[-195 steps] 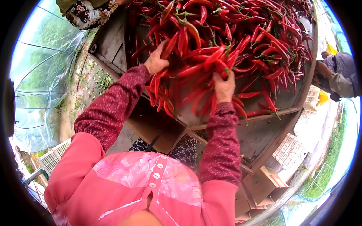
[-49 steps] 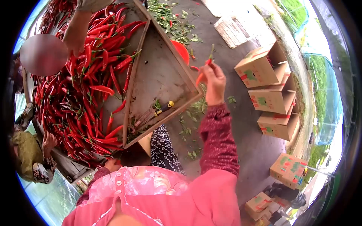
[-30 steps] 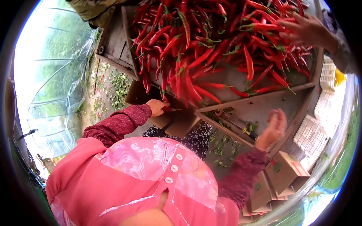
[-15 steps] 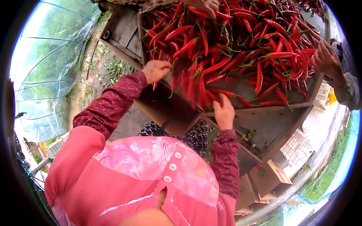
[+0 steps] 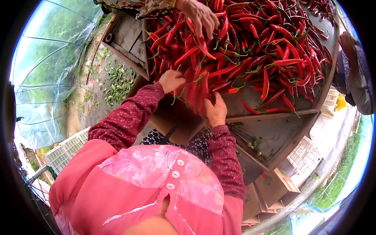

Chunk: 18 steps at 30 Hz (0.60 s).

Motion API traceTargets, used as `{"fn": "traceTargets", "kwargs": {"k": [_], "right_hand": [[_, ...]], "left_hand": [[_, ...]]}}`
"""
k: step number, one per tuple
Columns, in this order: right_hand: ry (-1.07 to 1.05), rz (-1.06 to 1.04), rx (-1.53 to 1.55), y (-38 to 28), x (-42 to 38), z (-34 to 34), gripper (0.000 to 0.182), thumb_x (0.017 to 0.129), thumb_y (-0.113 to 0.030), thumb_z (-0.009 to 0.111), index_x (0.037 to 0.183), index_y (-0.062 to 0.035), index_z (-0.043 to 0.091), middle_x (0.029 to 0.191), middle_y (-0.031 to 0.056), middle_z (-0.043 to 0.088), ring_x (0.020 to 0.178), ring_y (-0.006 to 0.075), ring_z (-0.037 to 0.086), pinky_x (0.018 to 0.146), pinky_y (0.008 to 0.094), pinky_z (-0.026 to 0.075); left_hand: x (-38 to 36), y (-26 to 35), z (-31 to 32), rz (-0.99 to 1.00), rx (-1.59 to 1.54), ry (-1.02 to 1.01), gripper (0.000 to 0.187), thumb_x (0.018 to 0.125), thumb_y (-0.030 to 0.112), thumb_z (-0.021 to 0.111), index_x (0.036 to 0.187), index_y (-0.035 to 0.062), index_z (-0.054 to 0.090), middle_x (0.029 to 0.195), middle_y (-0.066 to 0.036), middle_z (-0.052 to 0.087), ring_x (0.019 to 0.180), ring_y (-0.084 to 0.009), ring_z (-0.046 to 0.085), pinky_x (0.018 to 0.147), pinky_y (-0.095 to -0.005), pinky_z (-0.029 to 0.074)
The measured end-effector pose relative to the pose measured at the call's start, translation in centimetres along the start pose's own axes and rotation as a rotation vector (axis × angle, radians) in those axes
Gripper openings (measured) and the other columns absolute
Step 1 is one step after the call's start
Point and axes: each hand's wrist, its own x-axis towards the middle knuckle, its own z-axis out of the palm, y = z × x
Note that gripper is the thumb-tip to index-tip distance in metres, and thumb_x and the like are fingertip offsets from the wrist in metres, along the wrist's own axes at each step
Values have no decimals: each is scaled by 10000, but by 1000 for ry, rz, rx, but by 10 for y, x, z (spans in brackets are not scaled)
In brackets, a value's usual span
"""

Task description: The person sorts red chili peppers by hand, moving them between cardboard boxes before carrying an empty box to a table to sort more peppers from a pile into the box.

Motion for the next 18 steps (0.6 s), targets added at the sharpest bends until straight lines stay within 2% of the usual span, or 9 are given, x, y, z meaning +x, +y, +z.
{"fn": "traceTargets", "kwargs": {"k": [1,2,7,9,11,12,15,17,18], "right_hand": [[7,68,93,8,6,7,499,761,-225,665,1190,-11,528,1127,207,589,1057,363,540,923,402,424],[13,137,187,13,8,12,469,769,-228,662,1168,-6,552,1118,210,598,1050,358,555,920,392,430],[37,50,268,7,5,10,439,787,-206,650,1167,0,570,1088,209,621,1042,318,588,895,340,447],[34,-9,233,-14,-4,-8,367,832,-115,612,1174,7,559,1027,95,639,920,160,582,825,283,457],[27,-25,313,-22,-6,-27,347,843,-109,603,1168,7,565,1025,84,639,915,153,587,799,275,467],[18,-37,389,-19,-3,-38,328,853,-103,593,1161,6,570,1023,72,640,909,146,591,773,268,477],[149,103,520,-18,7,-67,241,877,-100,574,1098,-9,601,998,36,637,861,87,581,669,217,484],[253,64,497,-9,24,-79,236,883,-101,572,1098,-9,600,1002,34,634,847,82,577,676,214,481],[268,104,513,-11,33,-84,318,856,-94,589,1142,44,562,1072,117,625,953,173,595,822,275,480]], "left_hand": [[-1,-4,-7,44,-196,-87,236,767,216,614,779,-16,653,621,-145,586,584,-211,600,581,-354,473],[-4,-5,-14,-86,-437,-176,258,772,215,646,810,-40,660,577,-69,541,554,-111,532,543,-284,435],[-18,-13,-22,-172,-439,-183,244,790,170,631,878,-58,645,587,-43,560,558,-88,520,537,-270,424],[-12,-15,-27,-219,-327,-316,285,806,190,634,959,-51,635,650,-55,594,623,-98,553,591,-265,457],[-10,-18,-31,-35,-224,-74,311,824,206,635,1022,-33,622,780,-85,640,743,-120,595,688,-267,486],[-2,-2,-51,-167,-291,-123,328,834,210,636,1072,-14,606,909,-101,654,855,-140,604,780,-274,486],[30,-2,-79,-45,-49,224,340,835,222,633,1087,-4,594,1022,-125,632,933,-204,609,822,-317,485],[62,-18,-92,94,173,336,479,821,279,648,1179,-14,526,1121,-168,576,1016,-284,576,899,-345,451],[75,-19,-95,84,227,375,551,801,330,659,1203,-13,502,1143,-175,573,1053,-304,560,921,-359,435]]}}
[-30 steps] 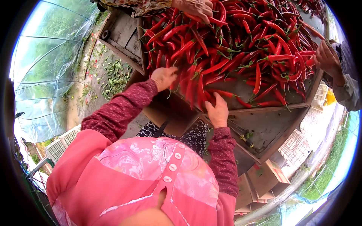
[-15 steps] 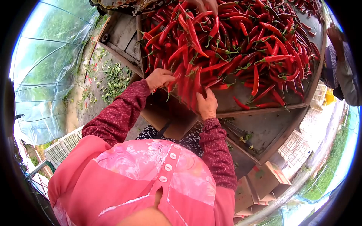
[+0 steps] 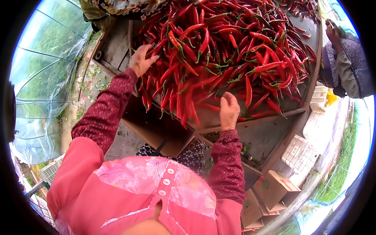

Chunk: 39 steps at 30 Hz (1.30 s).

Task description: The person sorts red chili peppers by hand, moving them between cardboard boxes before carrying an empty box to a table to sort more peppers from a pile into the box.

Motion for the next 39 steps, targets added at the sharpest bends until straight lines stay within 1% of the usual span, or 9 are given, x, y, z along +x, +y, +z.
{"fn": "traceTargets", "kwargs": {"k": [2,7,13,14,21,27,33,37,39], "right_hand": [[-15,-45,-55,0,16,7,365,846,-103,600,1168,57,541,1118,148,603,1006,201,584,860,293,469],[-26,46,-6,9,30,27,538,796,-178,645,1251,52,474,1207,202,557,1129,274,541,933,351,436],[-16,-76,-254,29,35,45,585,743,-235,676,1245,6,495,1154,172,591,1081,274,556,932,341,427],[-59,-46,-224,30,36,46,579,762,-163,675,1280,-3,472,1187,105,560,1065,183,530,880,309,447],[-105,-8,52,20,24,55,525,757,-96,653,1250,-6,493,1137,83,578,1012,165,547,867,278,447],[-327,-4,124,6,-17,76,385,767,-14,581,1145,22,515,1038,81,620,916,151,587,789,276,482],[-597,-94,-385,3,-53,60,290,778,-138,607,1057,-55,598,956,202,636,922,313,618,796,376,485],[-167,-293,-546,-36,-20,48,275,795,-145,624,1037,-17,599,989,161,637,948,338,596,823,363,469],[-7,-656,-638,-46,14,49,278,777,-132,638,1044,-59,613,1020,143,624,958,327,585,833,380,463]], "left_hand": [[23,-12,7,-3,62,32,624,781,381,670,1228,-11,479,1165,-183,570,1090,-324,543,943,-372,419],[38,-10,27,-168,-145,-394,838,664,445,719,1295,-6,402,1230,-220,534,1159,-349,507,979,-397,396],[7,-3,37,-203,-125,-221,728,653,354,704,1233,1,440,1129,-222,584,1083,-353,552,933,-401,423],[4,-2,37,-213,-177,-267,702,651,342,698,1210,-7,458,1107,-225,590,1064,-356,560,912,-404,430],[-42,18,59,-68,-266,-238,643,704,343,620,1239,13,485,1123,-209,586,1060,-356,555,923,-380,434],[-76,43,49,-23,-285,-516,517,699,309,591,1150,56,566,1103,-212,574,1016,-387,552,881,-402,455],[-129,45,20,43,-111,-638,508,687,224,617,1162,58,546,1005,-143,552,928,-343,579,802,-391,482],[-149,31,13,102,-55,-636,500,709,216,642,1176,70,538,998,-124,549,895,-329,595,763,-382,500],[-157,31,12,98,-102,-660,482,729,211,664,1173,70,541,1001,-117,547,862,-322,604,734,-370,512]]}}
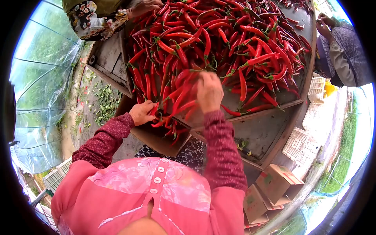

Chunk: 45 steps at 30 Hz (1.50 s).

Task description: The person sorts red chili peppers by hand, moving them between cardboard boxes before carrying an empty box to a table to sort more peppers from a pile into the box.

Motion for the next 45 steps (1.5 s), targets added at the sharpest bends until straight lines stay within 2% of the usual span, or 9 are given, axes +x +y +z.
{"fn": "traceTargets", "kwargs": {"k": [4,10,18,22,23,28,31,40,45], "right_hand": [[-25,-88,-274,23,24,28,288,756,-145,656,1037,-93,622,1037,130,610,959,317,575,835,378,464],[-226,44,-191,19,-1,32,275,758,-172,660,1018,-91,630,976,117,626,926,318,573,813,405,464],[-193,-48,-65,12,-46,17,198,764,-177,650,957,-133,644,932,82,633,885,301,571,771,412,447],[-268,-97,-78,8,-76,23,196,738,-172,644,932,-141,645,895,49,626,874,273,574,756,399,448],[-243,-116,-59,8,-82,26,220,718,-156,662,936,-139,636,893,44,617,877,268,564,762,395,440],[-277,-109,-33,0,-99,28,254,694,-139,684,940,-125,622,912,39,601,905,265,546,785,388,430],[-324,-103,-16,-3,-113,29,262,694,-135,682,949,-118,623,908,49,602,915,267,545,797,387,430],[-363,-65,192,8,-113,19,204,718,-117,654,920,-96,643,914,83,609,901,309,557,788,406,463],[-436,112,312,7,-113,4,217,742,-123,665,952,-69,657,966,109,631,933,307,583,823,373,472]], "left_hand": [[-8,-1,18,-36,41,-130,467,744,213,671,1183,105,559,1129,-127,553,971,-322,584,826,-371,489],[-2,14,-10,-124,-96,-86,307,774,175,654,1060,67,629,1003,-139,626,923,-306,620,802,-356,501],[102,34,-88,68,-37,740,193,859,77,566,1027,-8,607,938,-131,643,807,-231,642,715,-283,509],[148,54,-113,143,195,722,312,867,162,592,1152,38,560,1132,-149,588,1018,-282,591,845,-334,483],[162,54,-117,51,200,603,532,843,350,622,1283,94,467,1334,-156,461,1223,-300,454,994,-393,388],[205,70,-123,-282,338,320,901,693,640,634,1420,225,302,1520,-142,161,1371,-331,231,1074,-563,202],[207,83,-123,-362,513,129,717,698,538,657,1340,340,407,1524,-171,132,1319,-340,328,1025,-552,276],[130,45,-58,297,213,259,330,656,118,652,983,125,615,1330,-218,416,1041,-393,534,906,-434,458],[83,38,-20,336,207,262,374,703,40,607,1070,101,571,1307,-197,441,1102,-355,520,913,-404,457]]}}
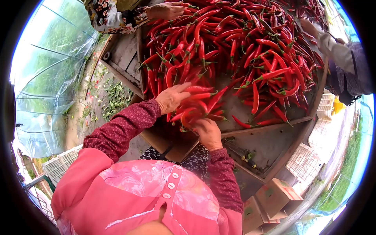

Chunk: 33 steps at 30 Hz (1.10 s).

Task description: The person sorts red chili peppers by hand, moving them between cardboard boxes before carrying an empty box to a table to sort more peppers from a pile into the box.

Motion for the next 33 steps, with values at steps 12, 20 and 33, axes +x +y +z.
{"fn": "traceTargets", "kwargs": {"k": [12,20,33], "right_hand": [[435,297,420,46,47,-34,346,882,-114,594,1178,53,530,1081,95,605,995,152,560,874,268,439],[259,335,553,21,102,-3,556,862,-233,636,1287,63,433,1162,154,579,1041,192,556,908,296,433],[43,354,679,-8,58,54,524,807,15,619,1295,-61,443,1030,43,614,916,124,576,754,244,494]], "left_hand": [[24,-93,-66,-531,-278,563,355,851,244,670,1042,-40,578,872,-101,620,824,-156,597,752,-278,493],[61,-112,-23,-702,-556,191,845,661,459,774,1270,-37,464,1159,-193,574,1114,-272,534,966,-366,407],[-19,-21,-9,-408,-920,-75,421,793,150,702,1183,120,544,969,34,582,943,-69,521,885,-260,439]]}}
